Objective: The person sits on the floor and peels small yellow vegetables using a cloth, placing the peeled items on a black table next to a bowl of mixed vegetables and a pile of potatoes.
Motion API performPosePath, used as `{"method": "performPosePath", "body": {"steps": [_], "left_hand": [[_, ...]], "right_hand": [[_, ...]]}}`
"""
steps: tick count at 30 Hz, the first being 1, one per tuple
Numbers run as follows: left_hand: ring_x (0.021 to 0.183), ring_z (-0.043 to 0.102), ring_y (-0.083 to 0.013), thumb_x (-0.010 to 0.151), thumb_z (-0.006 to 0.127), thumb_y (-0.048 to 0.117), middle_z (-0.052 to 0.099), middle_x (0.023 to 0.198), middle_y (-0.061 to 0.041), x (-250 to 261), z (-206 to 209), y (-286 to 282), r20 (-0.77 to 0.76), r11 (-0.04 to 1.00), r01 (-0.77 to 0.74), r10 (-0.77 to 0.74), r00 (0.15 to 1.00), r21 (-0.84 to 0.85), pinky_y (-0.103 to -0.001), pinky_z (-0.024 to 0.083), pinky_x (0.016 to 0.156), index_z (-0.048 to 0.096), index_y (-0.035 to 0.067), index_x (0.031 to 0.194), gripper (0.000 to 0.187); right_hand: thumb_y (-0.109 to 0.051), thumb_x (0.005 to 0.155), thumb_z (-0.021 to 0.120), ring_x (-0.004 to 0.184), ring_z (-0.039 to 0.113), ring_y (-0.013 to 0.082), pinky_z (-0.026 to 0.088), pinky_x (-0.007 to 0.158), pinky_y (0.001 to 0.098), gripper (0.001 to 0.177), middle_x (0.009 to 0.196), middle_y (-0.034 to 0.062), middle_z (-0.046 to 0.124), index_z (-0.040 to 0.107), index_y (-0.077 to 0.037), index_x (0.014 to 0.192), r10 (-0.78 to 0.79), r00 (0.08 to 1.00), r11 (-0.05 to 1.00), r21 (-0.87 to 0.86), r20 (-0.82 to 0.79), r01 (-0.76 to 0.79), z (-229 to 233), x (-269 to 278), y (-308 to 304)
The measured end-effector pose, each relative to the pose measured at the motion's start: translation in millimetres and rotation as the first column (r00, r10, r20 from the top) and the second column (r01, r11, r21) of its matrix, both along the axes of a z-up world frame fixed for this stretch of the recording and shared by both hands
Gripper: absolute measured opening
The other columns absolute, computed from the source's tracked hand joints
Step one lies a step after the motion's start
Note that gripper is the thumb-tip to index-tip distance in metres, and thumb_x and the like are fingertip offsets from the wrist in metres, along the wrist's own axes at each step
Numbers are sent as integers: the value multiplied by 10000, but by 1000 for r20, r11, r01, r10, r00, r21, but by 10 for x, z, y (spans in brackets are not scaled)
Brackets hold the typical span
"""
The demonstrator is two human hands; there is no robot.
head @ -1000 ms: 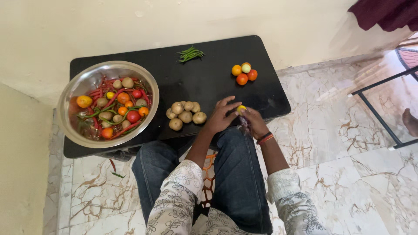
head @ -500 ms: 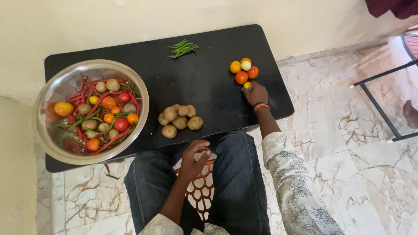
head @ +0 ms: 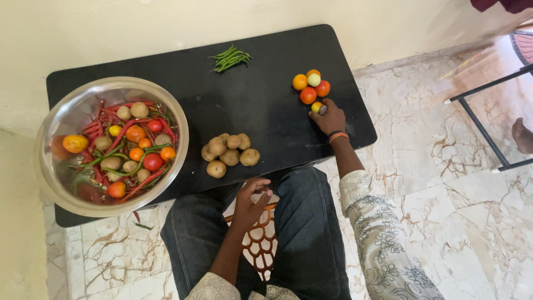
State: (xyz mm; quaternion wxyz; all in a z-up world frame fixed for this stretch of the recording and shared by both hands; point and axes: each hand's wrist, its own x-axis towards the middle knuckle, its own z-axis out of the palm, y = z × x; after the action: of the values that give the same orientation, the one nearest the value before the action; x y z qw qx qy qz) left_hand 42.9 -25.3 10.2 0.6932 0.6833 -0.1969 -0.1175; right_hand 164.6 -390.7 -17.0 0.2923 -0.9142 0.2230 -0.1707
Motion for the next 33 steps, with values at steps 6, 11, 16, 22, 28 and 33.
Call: {"method": "performPosePath", "body": {"steps": [6, 11, 16, 22, 28, 33], "left_hand": [[978, 707, -160, 917, 749, 133, 724, 1060, -80, 2, -34, -24, 12, 998, -8, 7, 1000, 55, -323, 547, 873, 695, 26, 1181, 290], [992, 713, -157, 922, 742, 162, 755, 1062, -78, 6, -56, -17, -9, 995, 7, -6, 1000, 103, -331, 543, 884, 699, 35, 1185, 295], [960, 715, -153, 922, 745, 164, 754, 1043, -70, 28, -133, -60, -20, 997, 30, -29, 999, 68, -330, 545, 872, 695, 30, 1191, 304], [929, 715, -148, 921, 748, 147, 747, 1020, -68, 6, -162, -90, -15, 997, 53, -52, 999, 60, -321, 546, 864, 700, 24, 1181, 291], [958, 712, -143, 927, 740, 148, 744, 1066, -62, -22, -152, -97, -40, 999, 38, -38, 998, -4, -316, 554, 879, 693, 22, 1177, 284], [959, 713, -152, 926, 744, 148, 748, 1060, -68, -8, -164, -57, -55, 1000, 13, -14, 998, -13, -318, 549, 869, 703, 20, 1164, 273]], "right_hand": [[-382, 788, 860, 987, 727, 359, 572, 867, 436, 570, 1054, 201, 747, 684, -54, 1219, 9, 1000, 1000, 0, -29, -9, -31, -24, -11], [-382, 841, 839, 998, 726, 357, 573, 862, 441, 504, 1076, 172, 755, 703, -112, 1244, 11, 1000, 999, -46, 20, -10, -73, -43, 42], [-372, 774, 866, 981, 711, 366, 556, 838, 452, 566, 1061, 177, 746, 689, -102, 1239, 6, 999, 999, -32, 35, -5, 38, -59, 125], [-400, 833, 813, 997, 740, 343, 585, 880, 428, 524, 1064, 189, 747, 681, -98, 1240, -33, 975, 999, 28, 218, 28, 332, 122, 76], [-504, 815, 788, 959, 697, 389, 552, 814, 487, 516, 1006, 186, 737, 702, -105, 1131, -44, 991, 986, -166, -124, 23, 671, 696, 21], [-395, 813, 773, 939, 703, 381, 555, 813, 491, 400, 988, 166, 749, 717, -129, 1106, -94, 995, 979, -184, -46, 84, 486, 793, -11]]}}
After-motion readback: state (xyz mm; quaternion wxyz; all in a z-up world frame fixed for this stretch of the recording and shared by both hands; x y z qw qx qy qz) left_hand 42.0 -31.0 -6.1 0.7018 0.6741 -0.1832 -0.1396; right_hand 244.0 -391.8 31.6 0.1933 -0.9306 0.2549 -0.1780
